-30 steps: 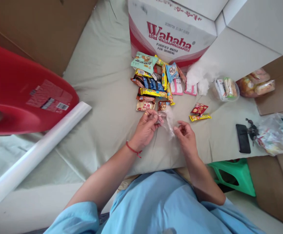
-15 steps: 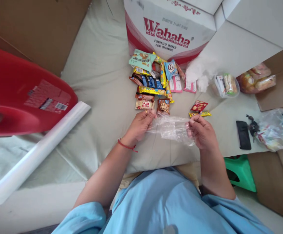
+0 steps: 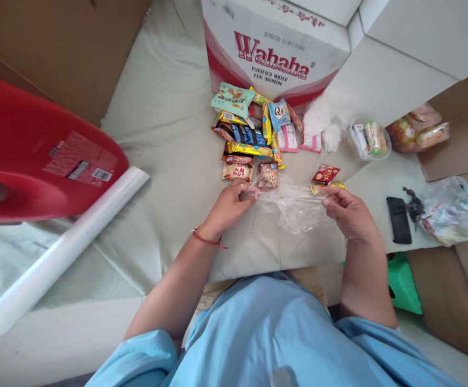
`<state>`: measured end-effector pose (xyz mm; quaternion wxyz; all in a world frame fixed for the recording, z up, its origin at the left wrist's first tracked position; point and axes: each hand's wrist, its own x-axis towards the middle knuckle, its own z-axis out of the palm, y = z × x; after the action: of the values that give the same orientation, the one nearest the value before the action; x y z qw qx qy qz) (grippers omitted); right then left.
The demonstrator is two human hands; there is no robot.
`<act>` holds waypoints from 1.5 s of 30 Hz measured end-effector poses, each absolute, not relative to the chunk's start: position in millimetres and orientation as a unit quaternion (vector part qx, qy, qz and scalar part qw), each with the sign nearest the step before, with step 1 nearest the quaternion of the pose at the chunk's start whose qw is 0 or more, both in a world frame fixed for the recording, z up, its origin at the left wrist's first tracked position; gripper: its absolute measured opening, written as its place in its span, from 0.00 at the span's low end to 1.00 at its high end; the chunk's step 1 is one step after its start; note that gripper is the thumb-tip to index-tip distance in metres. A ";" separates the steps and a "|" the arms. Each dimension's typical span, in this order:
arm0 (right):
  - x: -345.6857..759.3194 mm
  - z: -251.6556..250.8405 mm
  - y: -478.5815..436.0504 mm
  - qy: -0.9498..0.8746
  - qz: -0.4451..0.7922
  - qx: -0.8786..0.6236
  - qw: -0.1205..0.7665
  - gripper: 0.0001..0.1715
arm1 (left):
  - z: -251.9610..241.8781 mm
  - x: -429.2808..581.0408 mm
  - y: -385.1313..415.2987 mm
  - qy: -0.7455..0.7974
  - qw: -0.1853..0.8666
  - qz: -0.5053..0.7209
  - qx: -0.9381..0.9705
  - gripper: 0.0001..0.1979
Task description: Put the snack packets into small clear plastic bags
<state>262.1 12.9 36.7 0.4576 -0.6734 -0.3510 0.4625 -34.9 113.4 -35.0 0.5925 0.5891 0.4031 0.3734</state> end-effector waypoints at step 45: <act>248.5 23.2 -18.7 -0.235 0.518 -0.573 0.590 0.19 | -34.7 -30.2 115.1 0.409 0.661 0.481 0.405 0.23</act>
<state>248.5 -18.7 23.2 0.5902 -0.5729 -0.2347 0.5180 -30.2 115.1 -34.7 0.6613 0.4053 0.4088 0.4809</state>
